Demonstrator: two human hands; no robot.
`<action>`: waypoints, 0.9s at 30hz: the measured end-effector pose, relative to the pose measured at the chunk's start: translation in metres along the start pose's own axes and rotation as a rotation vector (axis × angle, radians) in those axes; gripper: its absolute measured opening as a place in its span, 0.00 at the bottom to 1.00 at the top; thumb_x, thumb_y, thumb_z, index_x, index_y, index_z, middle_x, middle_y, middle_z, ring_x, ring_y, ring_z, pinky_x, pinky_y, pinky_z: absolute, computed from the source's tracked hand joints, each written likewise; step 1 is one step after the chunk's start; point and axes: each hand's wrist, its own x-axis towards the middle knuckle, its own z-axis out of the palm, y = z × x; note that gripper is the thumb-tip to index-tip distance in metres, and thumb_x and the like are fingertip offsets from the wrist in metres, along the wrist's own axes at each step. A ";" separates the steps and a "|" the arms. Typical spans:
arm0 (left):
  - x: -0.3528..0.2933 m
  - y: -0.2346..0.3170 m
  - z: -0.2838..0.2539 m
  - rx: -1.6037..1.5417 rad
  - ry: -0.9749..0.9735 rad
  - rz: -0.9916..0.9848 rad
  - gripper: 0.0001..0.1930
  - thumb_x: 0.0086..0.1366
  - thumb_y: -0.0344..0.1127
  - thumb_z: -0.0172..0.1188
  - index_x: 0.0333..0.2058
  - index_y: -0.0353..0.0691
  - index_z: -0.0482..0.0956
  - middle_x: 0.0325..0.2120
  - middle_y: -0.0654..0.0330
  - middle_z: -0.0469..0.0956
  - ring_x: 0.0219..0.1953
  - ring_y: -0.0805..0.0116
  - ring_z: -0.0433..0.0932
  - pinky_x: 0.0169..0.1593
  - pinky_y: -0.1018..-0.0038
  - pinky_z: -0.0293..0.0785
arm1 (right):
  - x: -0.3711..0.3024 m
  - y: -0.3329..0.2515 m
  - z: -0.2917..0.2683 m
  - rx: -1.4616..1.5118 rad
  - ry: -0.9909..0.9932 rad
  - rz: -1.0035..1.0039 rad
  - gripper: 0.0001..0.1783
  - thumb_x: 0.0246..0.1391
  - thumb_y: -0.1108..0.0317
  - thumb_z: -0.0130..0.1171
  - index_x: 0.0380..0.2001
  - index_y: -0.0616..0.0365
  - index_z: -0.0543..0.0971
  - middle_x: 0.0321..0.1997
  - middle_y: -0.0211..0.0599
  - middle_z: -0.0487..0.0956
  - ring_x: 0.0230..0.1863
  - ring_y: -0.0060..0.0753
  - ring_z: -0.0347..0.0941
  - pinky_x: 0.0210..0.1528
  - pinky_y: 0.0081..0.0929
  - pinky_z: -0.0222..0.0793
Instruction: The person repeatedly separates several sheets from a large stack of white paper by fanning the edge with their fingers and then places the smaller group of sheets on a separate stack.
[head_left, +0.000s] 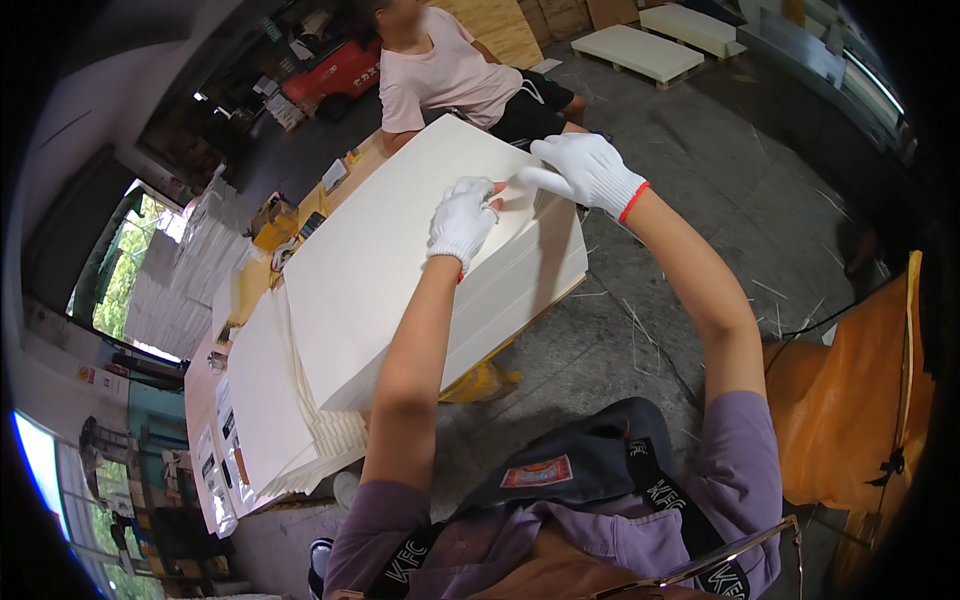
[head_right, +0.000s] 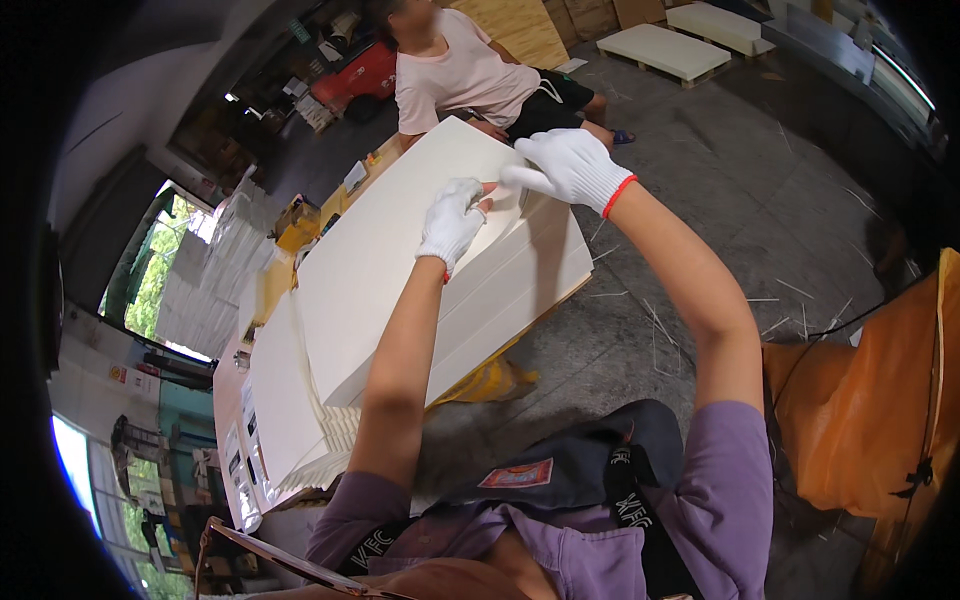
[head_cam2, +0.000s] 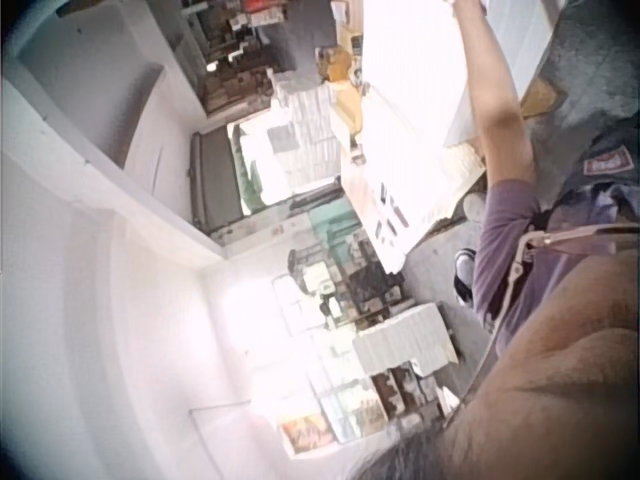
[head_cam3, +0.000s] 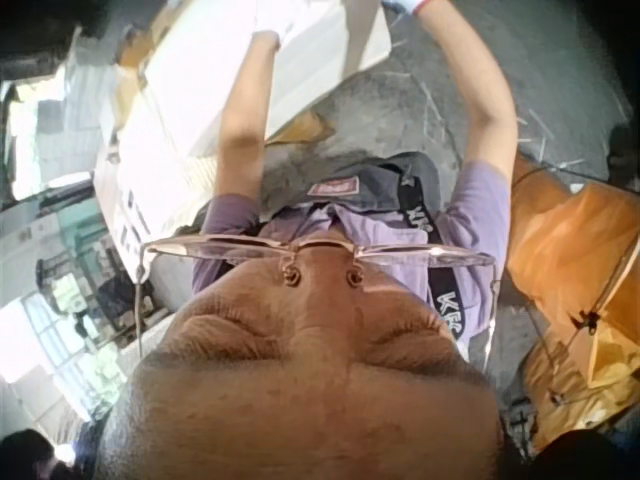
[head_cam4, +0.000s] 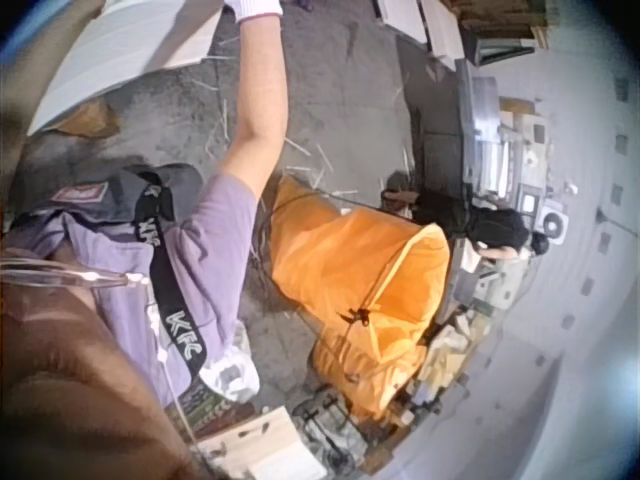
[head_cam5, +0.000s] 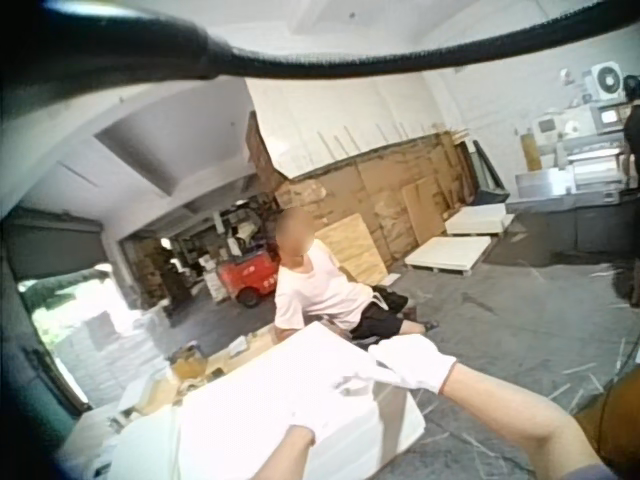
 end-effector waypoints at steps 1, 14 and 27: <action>0.000 0.001 0.000 -0.015 0.001 0.028 0.14 0.63 0.38 0.59 0.47 0.50 0.82 0.47 0.58 0.78 0.52 0.53 0.74 0.55 0.62 0.71 | 0.005 0.004 0.009 0.084 0.065 -0.041 0.25 0.61 0.42 0.53 0.31 0.55 0.74 0.25 0.40 0.74 0.29 0.40 0.76 0.33 0.38 0.70; -0.005 0.015 -0.010 -0.518 -0.122 -0.004 0.25 0.62 0.38 0.64 0.58 0.42 0.75 0.54 0.55 0.77 0.57 0.62 0.75 0.62 0.70 0.66 | 0.002 -0.023 0.055 0.800 0.289 0.497 0.29 0.66 0.41 0.42 0.33 0.60 0.72 0.30 0.53 0.74 0.35 0.61 0.71 0.39 0.43 0.66; -0.009 0.019 -0.009 -0.613 0.029 0.019 0.25 0.66 0.46 0.58 0.59 0.43 0.74 0.53 0.53 0.78 0.58 0.62 0.74 0.62 0.71 0.65 | -0.001 -0.025 0.053 0.722 0.269 0.490 0.29 0.67 0.41 0.40 0.36 0.59 0.72 0.32 0.54 0.75 0.40 0.64 0.72 0.39 0.46 0.66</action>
